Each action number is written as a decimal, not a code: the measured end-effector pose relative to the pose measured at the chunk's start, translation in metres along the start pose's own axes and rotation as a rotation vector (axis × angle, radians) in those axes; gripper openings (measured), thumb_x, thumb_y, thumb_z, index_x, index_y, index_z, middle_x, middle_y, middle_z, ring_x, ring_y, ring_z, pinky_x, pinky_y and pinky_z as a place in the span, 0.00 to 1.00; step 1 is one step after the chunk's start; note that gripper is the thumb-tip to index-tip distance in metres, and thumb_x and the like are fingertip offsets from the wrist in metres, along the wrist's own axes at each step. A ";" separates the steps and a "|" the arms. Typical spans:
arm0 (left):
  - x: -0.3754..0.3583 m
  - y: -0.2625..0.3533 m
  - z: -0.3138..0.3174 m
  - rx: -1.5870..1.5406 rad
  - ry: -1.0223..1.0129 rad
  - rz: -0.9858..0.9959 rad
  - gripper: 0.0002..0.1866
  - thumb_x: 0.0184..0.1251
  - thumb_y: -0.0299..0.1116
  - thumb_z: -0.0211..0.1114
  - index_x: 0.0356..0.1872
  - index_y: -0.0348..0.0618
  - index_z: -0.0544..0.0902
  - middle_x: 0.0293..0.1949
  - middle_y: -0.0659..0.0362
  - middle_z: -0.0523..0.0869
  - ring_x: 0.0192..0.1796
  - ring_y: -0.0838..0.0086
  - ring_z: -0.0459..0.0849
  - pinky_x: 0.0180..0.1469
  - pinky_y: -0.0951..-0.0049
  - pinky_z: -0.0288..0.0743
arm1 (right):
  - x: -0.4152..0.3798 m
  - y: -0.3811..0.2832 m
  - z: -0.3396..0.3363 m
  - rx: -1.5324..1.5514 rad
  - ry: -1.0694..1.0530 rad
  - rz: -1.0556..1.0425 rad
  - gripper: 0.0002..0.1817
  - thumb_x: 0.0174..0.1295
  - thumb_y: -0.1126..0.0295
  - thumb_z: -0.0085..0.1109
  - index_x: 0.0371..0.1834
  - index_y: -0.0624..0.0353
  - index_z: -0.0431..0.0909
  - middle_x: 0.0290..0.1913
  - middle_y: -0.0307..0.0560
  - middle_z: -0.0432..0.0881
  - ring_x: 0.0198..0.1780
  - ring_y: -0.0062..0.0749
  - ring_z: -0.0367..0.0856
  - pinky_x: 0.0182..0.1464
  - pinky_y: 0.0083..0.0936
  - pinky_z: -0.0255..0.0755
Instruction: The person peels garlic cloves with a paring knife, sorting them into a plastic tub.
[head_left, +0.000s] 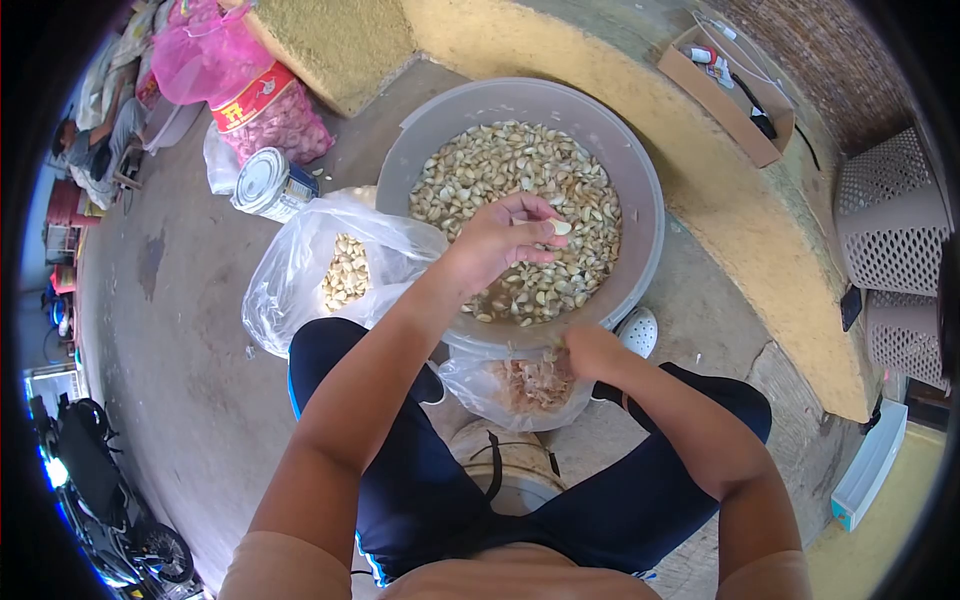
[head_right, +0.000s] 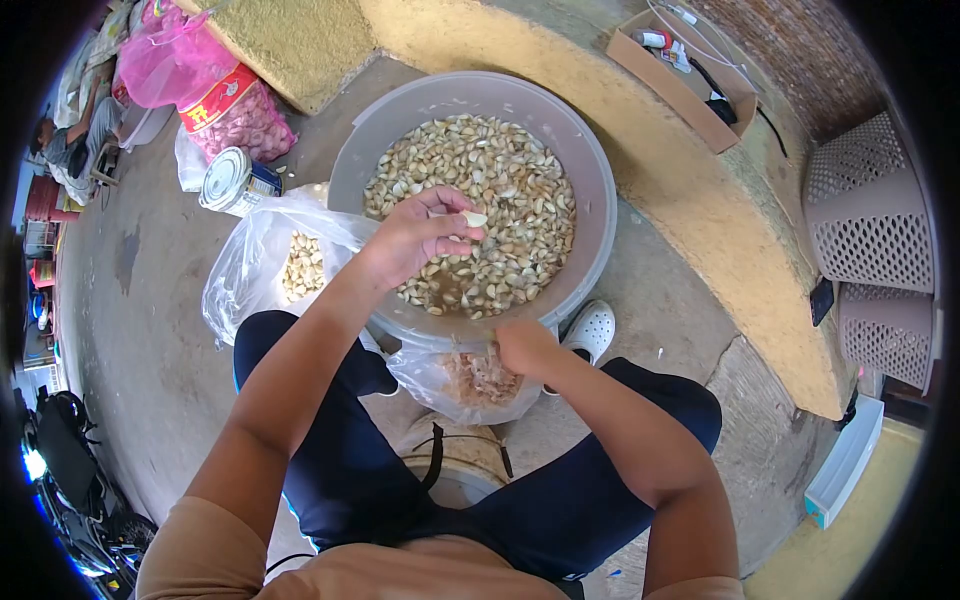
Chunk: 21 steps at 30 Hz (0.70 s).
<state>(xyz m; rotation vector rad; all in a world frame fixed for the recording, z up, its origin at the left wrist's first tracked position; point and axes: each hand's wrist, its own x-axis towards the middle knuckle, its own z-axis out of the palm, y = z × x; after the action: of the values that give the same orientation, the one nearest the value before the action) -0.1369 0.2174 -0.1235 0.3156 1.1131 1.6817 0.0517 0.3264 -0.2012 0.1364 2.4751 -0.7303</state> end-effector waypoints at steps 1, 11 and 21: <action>-0.001 0.002 0.002 0.020 0.005 0.004 0.09 0.57 0.25 0.60 0.39 0.39 0.73 0.43 0.54 0.78 0.42 0.69 0.81 0.40 0.74 0.79 | 0.005 -0.003 -0.012 0.079 0.088 -0.001 0.12 0.53 0.64 0.55 0.29 0.64 0.78 0.27 0.56 0.79 0.28 0.46 0.79 0.31 0.38 0.72; -0.004 -0.011 0.011 0.216 0.097 0.025 0.10 0.58 0.29 0.62 0.37 0.33 0.77 0.36 0.54 0.82 0.36 0.74 0.82 0.38 0.78 0.78 | -0.001 -0.041 -0.100 1.378 0.424 0.031 0.14 0.59 0.66 0.55 0.45 0.63 0.75 0.24 0.37 0.76 0.17 0.14 0.64 0.19 0.15 0.65; -0.005 -0.006 0.017 0.281 0.062 0.028 0.13 0.57 0.29 0.63 0.41 0.33 0.77 0.35 0.54 0.82 0.36 0.75 0.82 0.38 0.79 0.77 | 0.004 -0.031 -0.106 1.639 0.523 0.102 0.13 0.54 0.69 0.61 0.38 0.66 0.75 0.21 0.37 0.72 0.17 0.15 0.64 0.20 0.19 0.65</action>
<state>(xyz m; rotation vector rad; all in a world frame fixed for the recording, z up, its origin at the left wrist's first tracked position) -0.1197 0.2220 -0.1181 0.4610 1.4004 1.5675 -0.0095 0.3556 -0.1144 1.0951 1.5154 -2.6666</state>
